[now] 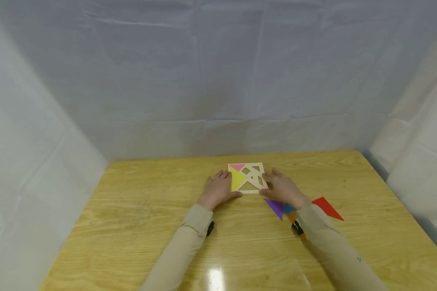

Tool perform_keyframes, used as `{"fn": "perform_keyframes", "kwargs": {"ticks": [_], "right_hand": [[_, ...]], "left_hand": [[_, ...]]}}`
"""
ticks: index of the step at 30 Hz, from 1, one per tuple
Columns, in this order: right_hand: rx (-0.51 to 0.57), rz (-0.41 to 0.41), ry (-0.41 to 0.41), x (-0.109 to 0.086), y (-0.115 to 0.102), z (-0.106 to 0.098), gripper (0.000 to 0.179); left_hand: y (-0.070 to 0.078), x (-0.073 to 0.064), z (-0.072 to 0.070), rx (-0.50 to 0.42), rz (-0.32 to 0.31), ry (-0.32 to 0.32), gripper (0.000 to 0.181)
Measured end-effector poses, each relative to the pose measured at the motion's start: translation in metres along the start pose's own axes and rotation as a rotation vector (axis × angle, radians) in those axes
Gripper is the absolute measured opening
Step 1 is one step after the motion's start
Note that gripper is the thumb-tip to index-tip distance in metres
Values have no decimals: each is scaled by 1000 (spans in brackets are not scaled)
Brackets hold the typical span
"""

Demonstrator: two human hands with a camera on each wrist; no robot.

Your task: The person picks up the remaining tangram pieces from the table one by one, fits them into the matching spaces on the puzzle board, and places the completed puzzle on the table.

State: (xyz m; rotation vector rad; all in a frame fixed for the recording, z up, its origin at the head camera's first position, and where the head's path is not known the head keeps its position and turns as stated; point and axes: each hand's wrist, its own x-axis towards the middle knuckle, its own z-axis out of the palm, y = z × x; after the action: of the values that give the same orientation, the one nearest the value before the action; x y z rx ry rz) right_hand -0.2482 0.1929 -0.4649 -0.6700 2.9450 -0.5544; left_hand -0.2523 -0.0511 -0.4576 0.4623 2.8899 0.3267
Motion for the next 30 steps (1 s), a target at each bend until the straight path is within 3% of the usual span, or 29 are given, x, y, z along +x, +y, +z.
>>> {"fn": "perform_keyframes", "kwargs": {"ticks": [16,25,30], "right_hand": [[-56,-23,6,-2,-7,2,63],[-170,-20,-1,-5,-12,5,64],[-176,-12,-15,-5,-11,8,66]], "left_hand": [[-5,-6,-1,-27,16,1,89],[-5,-14,0,-19,40,19,87],[-6,-16,2,-5,50,27,84]]}}
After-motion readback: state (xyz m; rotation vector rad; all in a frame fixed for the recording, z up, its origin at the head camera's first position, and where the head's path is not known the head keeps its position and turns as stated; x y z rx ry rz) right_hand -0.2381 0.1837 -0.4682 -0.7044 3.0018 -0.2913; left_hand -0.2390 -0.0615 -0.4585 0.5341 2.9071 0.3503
